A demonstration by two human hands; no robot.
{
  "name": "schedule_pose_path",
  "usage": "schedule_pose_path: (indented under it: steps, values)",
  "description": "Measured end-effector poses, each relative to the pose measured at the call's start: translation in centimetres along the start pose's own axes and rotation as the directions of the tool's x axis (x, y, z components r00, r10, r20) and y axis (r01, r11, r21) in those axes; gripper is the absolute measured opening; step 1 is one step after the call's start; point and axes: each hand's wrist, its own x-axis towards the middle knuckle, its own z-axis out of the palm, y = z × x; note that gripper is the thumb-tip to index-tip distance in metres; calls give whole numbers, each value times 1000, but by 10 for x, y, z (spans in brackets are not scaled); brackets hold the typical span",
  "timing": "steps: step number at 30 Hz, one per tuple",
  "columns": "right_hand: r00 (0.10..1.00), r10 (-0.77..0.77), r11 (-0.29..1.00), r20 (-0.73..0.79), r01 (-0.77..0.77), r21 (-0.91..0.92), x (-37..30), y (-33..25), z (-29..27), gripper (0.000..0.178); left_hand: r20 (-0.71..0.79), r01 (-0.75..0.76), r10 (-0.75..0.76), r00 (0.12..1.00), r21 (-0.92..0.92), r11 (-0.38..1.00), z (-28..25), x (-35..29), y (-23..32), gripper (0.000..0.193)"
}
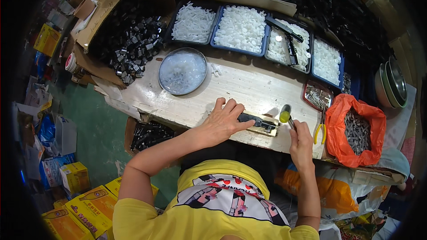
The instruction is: The person assembles small metal lock cylinders at a cluttered workbench. They pick up lock bodies, pins, and white plastic components, insert them into a wooden jig, and use a hammer to tap the parts into place. The person handles the components one at a time, repeatedly striking the assembly with a hammer before moving the finished unit aside.
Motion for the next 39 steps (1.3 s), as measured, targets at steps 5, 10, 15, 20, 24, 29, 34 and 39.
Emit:
schedule_pose_path:
  steps: [5, 10, 15, 20, 24, 29, 34, 39]
  values:
    - [985, -164, 986, -60, 161, -46, -3, -48, -26, 20, 36, -40, 38, 999, 50, 998, -3, -1, -1, 47]
    - [963, -76, 919, 257, 168, -357, -6, -48, 0, 19, 50, -94, 90, 995, 96, 991, -3, 2, 0, 45]
    - [987, -151, 963, 58, 160, -218, -2, -61, -13, 13, 60, -85, 80, 995, 95, 992, -5, 3, 3, 44]
    - [974, -57, 961, 219, 113, -253, 3, -45, -5, 13, 7, 34, -33, 999, -176, 984, -2, 9, -8, 39]
    - [981, -192, 979, 8, 192, -72, 15, -64, -11, 14, -73, 190, -228, 971, -349, 918, 2, 9, -5, 50]
    - [945, -56, 961, 324, 140, -241, 39, -67, 18, 12, -169, 214, -315, 934, -442, 871, 6, 4, 0, 65]
    - [969, -210, 969, 127, 224, -103, 50, -86, 14, 17, -338, 278, -438, 833, -428, 860, 18, -9, 10, 66]
    - [955, -218, 957, 202, 250, -147, 63, -98, 23, 19, -452, 321, -488, 746, -398, 859, 26, -31, 11, 75]
